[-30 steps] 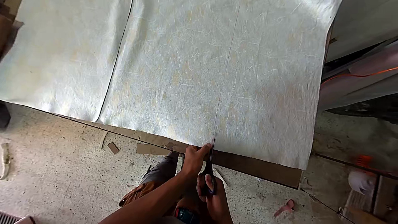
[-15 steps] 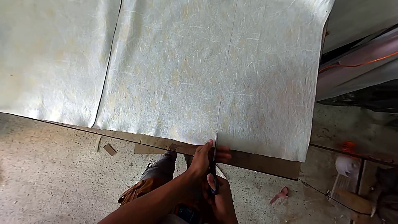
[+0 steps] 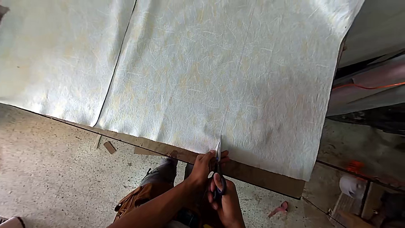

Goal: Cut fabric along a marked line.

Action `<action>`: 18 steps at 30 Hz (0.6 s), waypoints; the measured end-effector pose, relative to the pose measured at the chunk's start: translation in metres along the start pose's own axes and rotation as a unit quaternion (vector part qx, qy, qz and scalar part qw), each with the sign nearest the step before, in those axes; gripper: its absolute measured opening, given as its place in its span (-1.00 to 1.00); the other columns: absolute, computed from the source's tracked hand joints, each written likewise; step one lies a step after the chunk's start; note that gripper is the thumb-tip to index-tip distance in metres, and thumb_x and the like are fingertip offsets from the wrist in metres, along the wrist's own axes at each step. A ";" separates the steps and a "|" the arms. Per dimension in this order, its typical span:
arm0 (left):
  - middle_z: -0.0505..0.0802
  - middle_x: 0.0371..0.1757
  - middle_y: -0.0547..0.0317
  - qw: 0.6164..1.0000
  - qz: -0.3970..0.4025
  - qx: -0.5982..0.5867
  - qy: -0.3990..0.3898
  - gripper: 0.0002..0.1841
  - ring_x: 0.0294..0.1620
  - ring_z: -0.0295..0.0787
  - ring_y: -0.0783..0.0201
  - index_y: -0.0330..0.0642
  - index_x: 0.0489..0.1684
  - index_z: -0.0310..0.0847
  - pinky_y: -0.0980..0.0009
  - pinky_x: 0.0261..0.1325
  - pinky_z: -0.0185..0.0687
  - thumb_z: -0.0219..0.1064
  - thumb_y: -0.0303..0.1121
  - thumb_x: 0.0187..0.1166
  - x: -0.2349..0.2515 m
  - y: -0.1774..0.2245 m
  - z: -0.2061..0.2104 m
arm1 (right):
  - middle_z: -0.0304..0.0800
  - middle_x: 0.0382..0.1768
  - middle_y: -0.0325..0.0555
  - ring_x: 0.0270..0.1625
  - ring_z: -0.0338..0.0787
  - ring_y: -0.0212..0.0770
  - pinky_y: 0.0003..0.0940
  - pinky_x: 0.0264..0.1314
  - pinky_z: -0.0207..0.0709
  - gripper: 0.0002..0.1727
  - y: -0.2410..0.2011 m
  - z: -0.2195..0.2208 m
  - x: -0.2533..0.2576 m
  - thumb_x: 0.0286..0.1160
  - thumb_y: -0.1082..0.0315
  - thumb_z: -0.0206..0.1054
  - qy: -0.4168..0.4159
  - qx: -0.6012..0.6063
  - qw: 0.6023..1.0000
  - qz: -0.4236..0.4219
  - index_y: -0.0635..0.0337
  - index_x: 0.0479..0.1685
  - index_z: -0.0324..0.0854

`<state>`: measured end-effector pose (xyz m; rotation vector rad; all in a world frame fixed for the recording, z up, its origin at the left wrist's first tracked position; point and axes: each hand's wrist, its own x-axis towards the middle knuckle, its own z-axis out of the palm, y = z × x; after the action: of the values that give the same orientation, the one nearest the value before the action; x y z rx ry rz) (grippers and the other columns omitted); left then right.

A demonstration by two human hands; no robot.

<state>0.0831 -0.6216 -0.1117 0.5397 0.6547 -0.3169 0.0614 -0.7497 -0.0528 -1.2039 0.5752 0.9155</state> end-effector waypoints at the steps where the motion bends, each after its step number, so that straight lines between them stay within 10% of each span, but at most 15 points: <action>1: 0.76 0.39 -0.37 1.000 0.003 0.002 -0.002 -0.39 0.46 0.71 -0.23 -0.60 0.31 0.55 -0.07 0.59 0.59 -0.31 -0.20 0.94 0.000 0.000 0.000 | 0.64 -0.60 0.05 -0.78 0.52 -0.25 -0.43 -0.87 0.33 -0.36 -0.003 0.001 0.001 0.65 -0.17 0.30 0.003 0.003 1.000 0.001 0.33 -0.48 0.64; 6: 0.86 0.24 -0.31 0.998 0.006 0.061 0.014 -0.37 0.33 0.83 -0.10 -0.55 0.15 0.70 0.04 0.46 0.71 -0.26 -0.16 0.93 -0.006 0.000 -0.001 | 0.61 -0.65 0.02 -0.79 0.50 -0.27 -0.44 -0.85 0.34 -0.40 -0.022 0.005 0.021 0.67 -0.13 0.29 0.022 -0.003 1.000 -0.008 0.31 -0.46 0.64; 11: 0.66 -0.65 0.16 0.994 0.038 0.095 0.043 -0.39 -0.60 0.59 0.33 -0.22 -0.66 0.59 0.35 -0.44 0.59 -0.12 -0.11 0.87 -0.003 -0.005 -0.004 | 0.63 -0.57 0.03 -0.77 0.48 -0.27 -0.44 -0.85 0.30 -0.42 -0.046 0.010 0.044 0.74 -0.07 0.21 0.004 0.004 0.999 -0.034 0.31 -0.47 0.63; 18: 0.92 -0.20 -0.15 0.998 0.027 0.043 0.020 -0.43 -0.11 0.93 0.06 -0.48 -0.11 0.72 0.07 0.15 0.85 -0.17 -0.17 0.90 -0.002 -0.005 -0.005 | 0.67 -0.53 0.06 -0.75 0.48 -0.29 -0.47 -0.83 0.28 -0.40 -0.083 0.014 0.076 0.79 -0.06 0.13 -0.003 -0.029 0.998 -0.048 0.31 -0.49 0.61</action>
<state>0.0773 -0.6226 -0.1153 0.6469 0.6653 -0.2849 0.1702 -0.7213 -0.0650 -1.2694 0.4847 0.8589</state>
